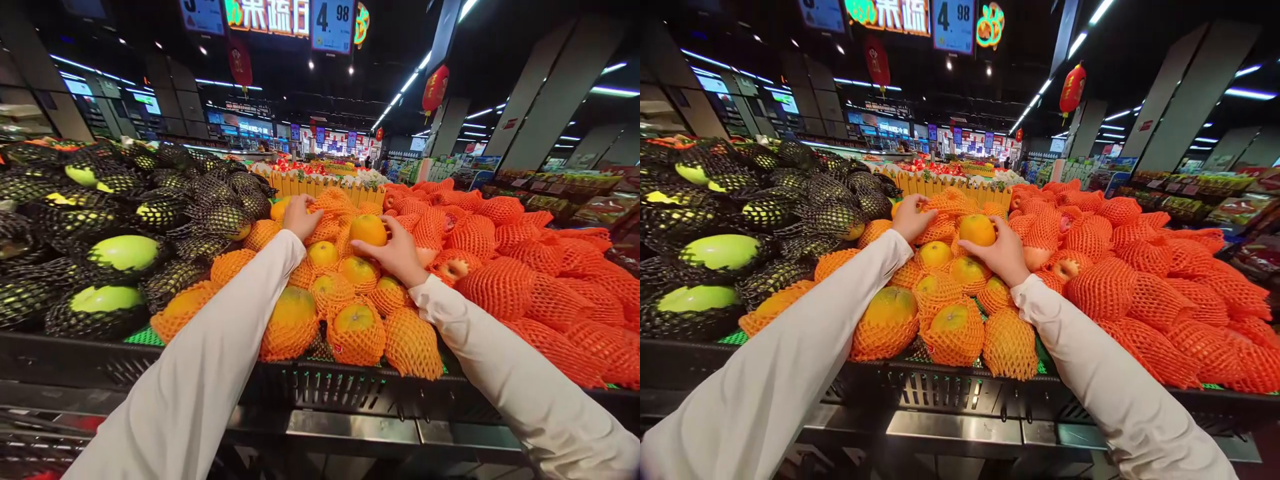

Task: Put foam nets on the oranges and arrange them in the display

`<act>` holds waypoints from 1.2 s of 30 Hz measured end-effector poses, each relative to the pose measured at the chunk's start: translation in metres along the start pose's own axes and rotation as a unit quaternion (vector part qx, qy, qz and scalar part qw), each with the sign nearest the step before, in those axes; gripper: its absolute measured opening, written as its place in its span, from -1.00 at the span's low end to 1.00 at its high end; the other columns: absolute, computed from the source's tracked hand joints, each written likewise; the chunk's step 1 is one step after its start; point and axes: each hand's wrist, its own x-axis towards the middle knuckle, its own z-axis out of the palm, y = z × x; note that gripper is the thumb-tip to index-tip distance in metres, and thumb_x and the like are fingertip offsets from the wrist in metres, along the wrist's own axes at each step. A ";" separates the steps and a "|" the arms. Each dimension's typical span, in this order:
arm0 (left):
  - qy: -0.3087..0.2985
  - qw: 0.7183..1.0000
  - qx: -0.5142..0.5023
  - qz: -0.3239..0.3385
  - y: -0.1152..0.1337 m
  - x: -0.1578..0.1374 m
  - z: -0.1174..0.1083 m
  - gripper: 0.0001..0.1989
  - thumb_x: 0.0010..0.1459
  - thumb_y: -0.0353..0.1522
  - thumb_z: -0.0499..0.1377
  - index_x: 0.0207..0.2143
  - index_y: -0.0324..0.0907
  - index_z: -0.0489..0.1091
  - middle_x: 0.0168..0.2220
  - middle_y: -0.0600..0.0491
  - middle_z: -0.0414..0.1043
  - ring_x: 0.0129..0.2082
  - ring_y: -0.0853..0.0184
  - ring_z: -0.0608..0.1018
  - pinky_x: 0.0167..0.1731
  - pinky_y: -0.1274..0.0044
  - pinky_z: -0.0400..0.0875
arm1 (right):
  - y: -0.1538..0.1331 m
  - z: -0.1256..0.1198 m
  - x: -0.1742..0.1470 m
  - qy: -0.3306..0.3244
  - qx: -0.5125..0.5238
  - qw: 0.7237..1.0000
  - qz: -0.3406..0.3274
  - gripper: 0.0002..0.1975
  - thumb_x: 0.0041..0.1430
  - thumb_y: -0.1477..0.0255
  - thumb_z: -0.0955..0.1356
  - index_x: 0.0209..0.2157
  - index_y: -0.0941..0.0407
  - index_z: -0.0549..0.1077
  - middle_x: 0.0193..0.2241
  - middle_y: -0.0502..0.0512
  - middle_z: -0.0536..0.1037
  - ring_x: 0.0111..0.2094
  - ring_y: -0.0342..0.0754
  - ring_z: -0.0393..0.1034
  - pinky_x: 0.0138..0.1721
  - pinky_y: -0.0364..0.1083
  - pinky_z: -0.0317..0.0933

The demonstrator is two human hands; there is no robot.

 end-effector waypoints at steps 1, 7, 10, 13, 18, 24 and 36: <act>0.010 1.000 -0.001 0.005 0.001 0.000 -0.001 -0.83 0.08 -0.36 0.25 -0.23 -0.16 0.39 -0.08 -0.07 0.45 0.02 0.12 0.48 0.14 0.27 0.32 | 0.000 -0.001 0.000 0.006 -0.014 1.000 -0.022 -0.28 -0.19 -0.02 0.52 -0.04 0.07 0.42 -0.10 0.18 0.59 -0.10 0.12 0.49 -0.03 0.12 0.33; 0.154 0.983 -0.061 0.074 0.023 -0.001 -0.009 -0.87 0.07 -0.37 0.28 -0.36 -0.16 0.36 -0.21 -0.01 0.43 -0.18 0.24 0.48 0.01 0.32 0.36 | -0.003 -0.007 0.001 -0.018 -0.094 0.993 0.065 -0.29 -0.16 -0.06 0.47 -0.06 0.09 0.34 -0.15 0.24 0.58 -0.17 0.19 0.47 -0.12 0.15 0.31; 0.169 0.969 -0.117 0.135 0.042 -0.006 -0.014 -0.86 0.16 -0.32 0.23 -0.35 -0.15 0.31 -0.31 0.06 0.41 -0.37 0.37 0.42 -0.20 0.44 0.39 | -0.006 -0.007 0.001 -0.017 -0.095 0.993 0.071 -0.32 -0.15 0.00 0.47 -0.06 0.09 0.32 -0.13 0.24 0.57 -0.14 0.21 0.48 -0.10 0.15 0.31; 0.134 0.961 -0.163 0.179 0.055 -0.013 -0.015 -0.82 0.20 -0.28 0.23 -0.35 -0.14 0.27 -0.40 0.10 0.37 -0.41 0.40 0.41 -0.30 0.50 0.37 | -0.009 -0.007 -0.001 -0.042 -0.075 0.994 0.069 -0.37 -0.07 0.09 0.45 -0.01 0.10 0.30 -0.06 0.26 0.57 -0.07 0.22 0.48 -0.03 0.16 0.31; 0.027 0.936 -0.285 0.206 0.064 -0.019 -0.009 -0.77 0.18 -0.19 0.25 -0.29 -0.14 0.32 -0.37 0.09 0.41 -0.33 0.37 0.49 -0.31 0.53 0.40 | -0.006 -0.005 -0.001 -0.060 -0.036 0.996 0.047 -0.38 0.03 0.14 0.42 0.06 0.17 0.34 0.02 0.35 0.54 0.01 0.22 0.48 0.07 0.20 0.33; -0.137 0.900 -0.382 0.157 0.069 -0.025 -0.006 -0.64 -0.04 -0.13 0.38 -0.34 -0.18 0.40 -0.35 0.09 0.48 -0.32 0.37 0.51 -0.21 0.48 0.46 | 0.010 0.005 0.006 0.035 0.021 0.992 -0.115 -0.61 0.17 0.21 0.36 0.02 0.00 0.49 0.01 0.14 0.60 0.08 0.11 0.44 0.22 0.22 0.26; -0.172 0.869 -0.455 0.092 0.074 -0.039 -0.017 -0.51 -0.26 -0.21 0.47 -0.28 -0.17 0.40 -0.30 0.07 0.54 -0.26 0.29 0.57 -0.15 0.46 0.45 | -0.011 -0.012 -0.008 0.078 0.068 0.970 -0.219 -0.46 0.35 0.00 0.09 0.07 0.02 0.40 -0.04 0.16 0.57 0.01 0.07 0.42 0.06 0.16 0.28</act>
